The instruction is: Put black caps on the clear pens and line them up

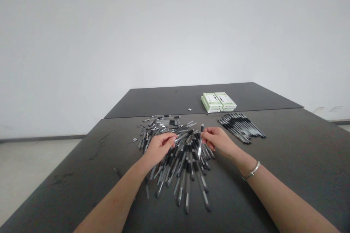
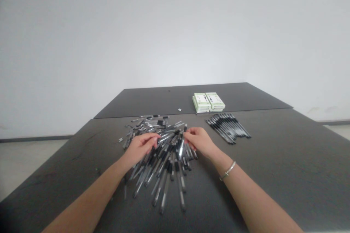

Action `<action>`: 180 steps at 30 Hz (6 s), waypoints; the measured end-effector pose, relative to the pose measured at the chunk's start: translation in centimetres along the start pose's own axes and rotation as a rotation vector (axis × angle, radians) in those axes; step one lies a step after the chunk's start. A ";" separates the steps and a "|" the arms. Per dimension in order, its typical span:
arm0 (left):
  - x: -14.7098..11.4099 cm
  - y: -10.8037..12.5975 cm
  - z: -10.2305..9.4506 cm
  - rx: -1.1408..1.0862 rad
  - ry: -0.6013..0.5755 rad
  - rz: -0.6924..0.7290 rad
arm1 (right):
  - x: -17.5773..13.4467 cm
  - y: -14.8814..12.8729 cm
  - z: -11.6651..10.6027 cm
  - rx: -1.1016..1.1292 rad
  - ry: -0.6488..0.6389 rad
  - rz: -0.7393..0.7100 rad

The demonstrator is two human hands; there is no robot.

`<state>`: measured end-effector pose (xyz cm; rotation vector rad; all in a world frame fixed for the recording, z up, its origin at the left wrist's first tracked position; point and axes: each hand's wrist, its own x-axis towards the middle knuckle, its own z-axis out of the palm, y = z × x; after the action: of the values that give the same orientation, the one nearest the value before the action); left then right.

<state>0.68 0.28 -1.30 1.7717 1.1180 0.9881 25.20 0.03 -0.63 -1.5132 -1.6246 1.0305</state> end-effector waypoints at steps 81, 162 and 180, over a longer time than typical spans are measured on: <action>0.3 0.2 -0.8 -0.307 0.158 -0.062 | 2.0 -2.2 3.8 -0.634 -0.369 -0.817; 0.5 -0.7 -1.1 -0.474 0.196 -0.050 | -0.1 -1.5 -0.3 -0.046 0.052 -0.539; 0.2 -1.1 -1.1 -0.431 0.140 -0.077 | -0.3 -1.0 -2.3 -0.362 0.143 -0.669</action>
<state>-0.61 1.02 -1.84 1.3221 0.9613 1.2161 26.84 -0.02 1.34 -1.0756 -2.0732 0.2677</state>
